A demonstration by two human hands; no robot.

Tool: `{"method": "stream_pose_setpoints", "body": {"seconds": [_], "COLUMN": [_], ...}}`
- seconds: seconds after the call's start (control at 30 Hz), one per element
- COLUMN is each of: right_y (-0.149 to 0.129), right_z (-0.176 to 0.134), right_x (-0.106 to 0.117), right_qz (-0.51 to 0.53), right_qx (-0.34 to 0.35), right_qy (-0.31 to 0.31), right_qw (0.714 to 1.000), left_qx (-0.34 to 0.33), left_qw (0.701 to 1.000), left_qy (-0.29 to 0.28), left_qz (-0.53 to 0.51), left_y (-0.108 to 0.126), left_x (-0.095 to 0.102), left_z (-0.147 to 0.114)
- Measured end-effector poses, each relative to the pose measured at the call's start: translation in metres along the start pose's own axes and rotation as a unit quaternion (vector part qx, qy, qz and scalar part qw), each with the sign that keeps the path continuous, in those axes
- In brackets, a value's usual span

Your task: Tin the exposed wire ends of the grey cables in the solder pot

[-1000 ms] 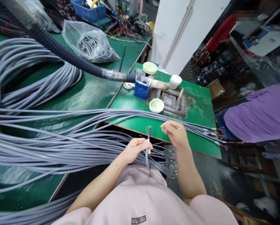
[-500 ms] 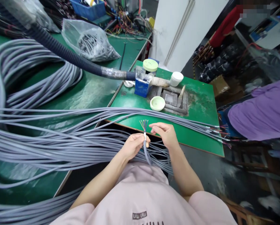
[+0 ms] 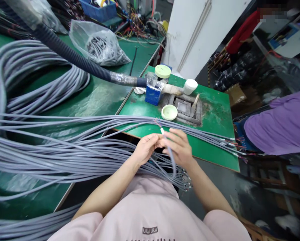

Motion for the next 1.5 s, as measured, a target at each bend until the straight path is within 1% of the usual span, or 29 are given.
{"method": "stream_pose_setpoints", "body": {"seconds": [0.07,0.1,0.17,0.2,0.27,0.33,0.4,0.43,0.6,0.67,0.77,0.9,1.03,1.23,1.33,1.5], "right_y": [0.028,0.044,0.075,0.089,0.114,0.137,0.156,0.164,0.188,0.193,0.199,0.205,0.212,0.215,0.209,0.198], "right_z": [0.005,0.006,0.005,0.005,0.006,0.005,0.003,0.002,0.000,0.001,0.004,0.008,0.006,0.005,0.009,0.018], "right_x": [0.022,0.033,0.050,0.055,0.055,0.048,0.037,0.033,0.018,0.013,0.005,-0.001,-0.007,-0.009,-0.006,-0.003], "right_qz": [0.008,0.002,-0.010,-0.009,0.001,0.018,0.038,0.049,0.074,0.081,0.093,0.089,0.054,-0.002,-0.023,-0.077], "right_qx": [-0.085,-0.136,-0.220,-0.246,-0.274,-0.289,-0.300,-0.304,-0.322,-0.344,-0.366,-0.371,-0.380,-0.358,-0.340,-0.298], "right_qy": [0.057,0.091,0.151,0.171,0.193,0.195,0.190,0.189,0.194,0.185,0.169,0.148,0.110,0.073,0.061,0.022], "right_qw": [0.995,0.987,0.964,0.954,0.942,0.937,0.934,0.932,0.923,0.917,0.910,0.913,0.917,0.931,0.938,0.951], "left_qx": [-0.059,-0.089,-0.147,-0.171,-0.199,-0.206,-0.198,-0.191,-0.152,-0.151,-0.152,-0.156,-0.163,-0.162,-0.160,-0.165], "left_qw": [0.992,0.980,0.944,0.922,0.882,0.848,0.825,0.818,0.800,0.794,0.792,0.791,0.789,0.781,0.781,0.782], "left_qy": [0.051,0.081,0.137,0.159,0.184,0.190,0.182,0.177,0.161,0.155,0.151,0.152,0.150,0.150,0.149,0.151], "left_qz": [0.101,0.158,0.263,0.309,0.386,0.450,0.497,0.514,0.557,0.569,0.572,0.572,0.573,0.585,0.585,0.582], "left_y": [0.015,0.023,0.036,0.041,0.045,0.046,0.044,0.044,0.046,0.046,0.045,0.045,0.045,0.045,0.045,0.046], "left_x": [0.009,0.014,0.022,0.025,0.027,0.027,0.025,0.024,0.023,0.022,0.023,0.023,0.021,0.021,0.020,0.020], "left_z": [0.005,0.008,0.015,0.019,0.027,0.035,0.040,0.041,0.044,0.044,0.044,0.044,0.043,0.043,0.043,0.043]}}
Point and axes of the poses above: each hand's wrist, its own z-axis towards the middle knuckle, its own x-axis out of the back of the hand, y = z × x, the point moved 8 cm from there along z, towards the middle knuckle, and after that the axes turned 13 degrees about x, right-handed, at the moved point
